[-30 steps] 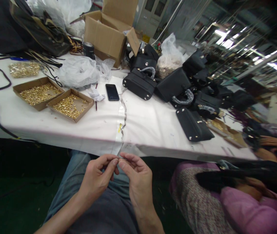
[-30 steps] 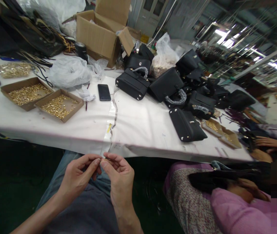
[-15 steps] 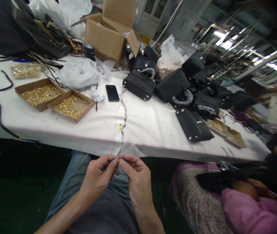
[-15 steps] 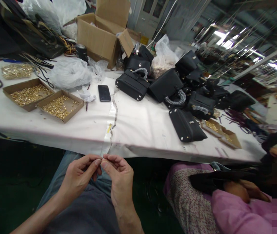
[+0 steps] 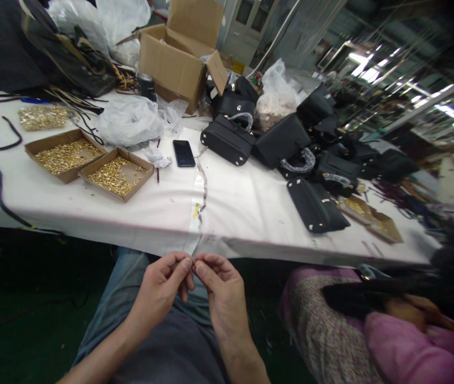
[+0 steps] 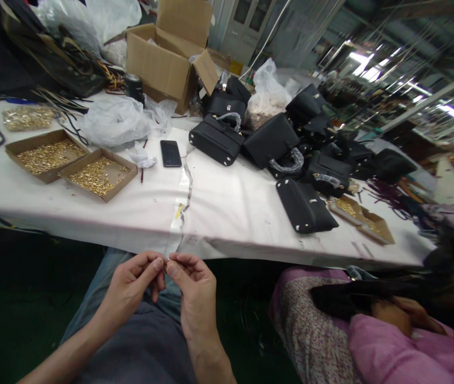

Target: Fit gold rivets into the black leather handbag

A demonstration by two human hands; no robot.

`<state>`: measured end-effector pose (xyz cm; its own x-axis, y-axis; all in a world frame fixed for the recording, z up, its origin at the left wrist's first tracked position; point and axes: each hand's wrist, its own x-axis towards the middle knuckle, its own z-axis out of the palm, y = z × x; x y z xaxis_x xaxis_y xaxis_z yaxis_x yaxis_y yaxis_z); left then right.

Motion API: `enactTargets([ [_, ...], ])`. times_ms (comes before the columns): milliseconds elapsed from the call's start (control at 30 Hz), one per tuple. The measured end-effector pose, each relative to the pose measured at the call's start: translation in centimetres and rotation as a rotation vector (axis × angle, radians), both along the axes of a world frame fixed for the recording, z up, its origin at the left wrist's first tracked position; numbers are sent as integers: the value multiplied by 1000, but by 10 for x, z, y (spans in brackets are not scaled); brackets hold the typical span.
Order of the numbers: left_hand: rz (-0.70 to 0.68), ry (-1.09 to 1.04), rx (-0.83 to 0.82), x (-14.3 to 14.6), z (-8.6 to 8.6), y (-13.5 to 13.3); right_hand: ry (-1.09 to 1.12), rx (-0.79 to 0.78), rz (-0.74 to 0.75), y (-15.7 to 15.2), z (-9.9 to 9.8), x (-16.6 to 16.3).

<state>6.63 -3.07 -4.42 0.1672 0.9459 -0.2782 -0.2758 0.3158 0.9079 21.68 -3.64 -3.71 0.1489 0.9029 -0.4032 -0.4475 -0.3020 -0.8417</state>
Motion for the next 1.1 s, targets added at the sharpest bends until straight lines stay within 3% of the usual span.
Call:
enactTargets([
  [300, -12, -93, -60, -1, -8, 0, -295, 144, 94, -9, 9, -2],
  [467, 1, -139, -90, -4, -11, 1, -638, 470, 92, -14, 18, 7],
  [533, 0, -138, -81, -5, -13, 0, -703, 567, 225, -11, 15, 13],
  [633, 29, -151, -89, -7, -17, -3, -776, 536, 390, -1, 5, 23],
  [700, 32, -161, -94, -7, -19, -4, -839, 453, 285, 5, 2, 26],
  [767, -6, -153, -75, -6, -18, -5, -841, 410, 180, 8, 4, 26],
  [933, -45, -90, 10, -2, -15, -4, -573, 441, 342, 3, 20, 13],
  [1000, -31, -30, 59, -3, -19, -7, -558, 492, 337, 0, 22, 8],
  [1100, -10, 161, 285, -8, -28, -12, -578, 566, 299, -5, 23, 5],
])
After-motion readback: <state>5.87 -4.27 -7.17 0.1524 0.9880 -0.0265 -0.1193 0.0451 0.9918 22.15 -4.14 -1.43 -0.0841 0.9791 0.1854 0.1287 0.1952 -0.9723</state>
